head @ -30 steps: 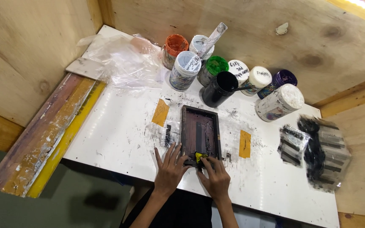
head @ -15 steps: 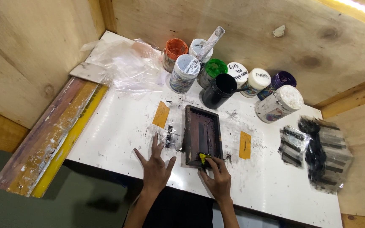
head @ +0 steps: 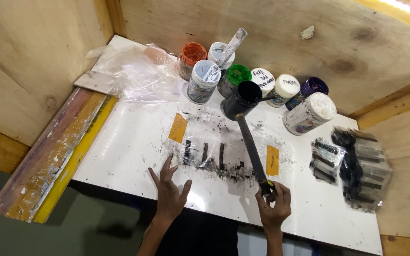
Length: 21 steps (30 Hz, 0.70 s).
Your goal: Applying and spreading ink on a screen printing frame using a small scraper tool.
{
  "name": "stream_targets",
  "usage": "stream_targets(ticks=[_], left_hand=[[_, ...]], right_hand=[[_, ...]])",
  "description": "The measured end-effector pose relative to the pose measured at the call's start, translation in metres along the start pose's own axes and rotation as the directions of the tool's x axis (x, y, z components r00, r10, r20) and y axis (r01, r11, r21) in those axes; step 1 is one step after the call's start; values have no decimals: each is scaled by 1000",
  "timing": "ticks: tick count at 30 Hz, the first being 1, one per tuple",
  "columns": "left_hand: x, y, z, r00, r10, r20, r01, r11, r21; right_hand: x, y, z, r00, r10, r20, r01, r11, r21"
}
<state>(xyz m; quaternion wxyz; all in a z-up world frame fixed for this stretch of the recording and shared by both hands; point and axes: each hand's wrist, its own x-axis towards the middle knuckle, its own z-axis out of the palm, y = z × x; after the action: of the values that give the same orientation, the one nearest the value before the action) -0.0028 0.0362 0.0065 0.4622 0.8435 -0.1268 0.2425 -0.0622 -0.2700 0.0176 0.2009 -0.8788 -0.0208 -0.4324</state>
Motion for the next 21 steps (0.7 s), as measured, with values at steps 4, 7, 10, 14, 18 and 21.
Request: stream_targets(ticks=[4,7,10,14,18,21], left_hand=[[-9,4,-12,999,-21,-31,19,999,-47],[-11,4,-30,955,-296,-29,289,946,-144],[-15,-7,-49,954,-113,-278,81,989,-122],[-19,-20,-74,864,-113,-490,51,989,-139],[-27,-37,-99,809,-107,-578,51,992,-111],[-28,-42,-110,763,-95,-639,48,995,-90]], right_hand=[[-11,-9,1,997,-62,47,62,998,-9],[-21,-24,26,979,-133,153,136,991,-12],[-25,-51,74,907,-381,178,370,924,95],[-9,-121,135,797,-282,535,142,947,288],[28,-214,169,800,-518,303,374,825,423],[21,-257,193,816,-483,318,351,851,391]])
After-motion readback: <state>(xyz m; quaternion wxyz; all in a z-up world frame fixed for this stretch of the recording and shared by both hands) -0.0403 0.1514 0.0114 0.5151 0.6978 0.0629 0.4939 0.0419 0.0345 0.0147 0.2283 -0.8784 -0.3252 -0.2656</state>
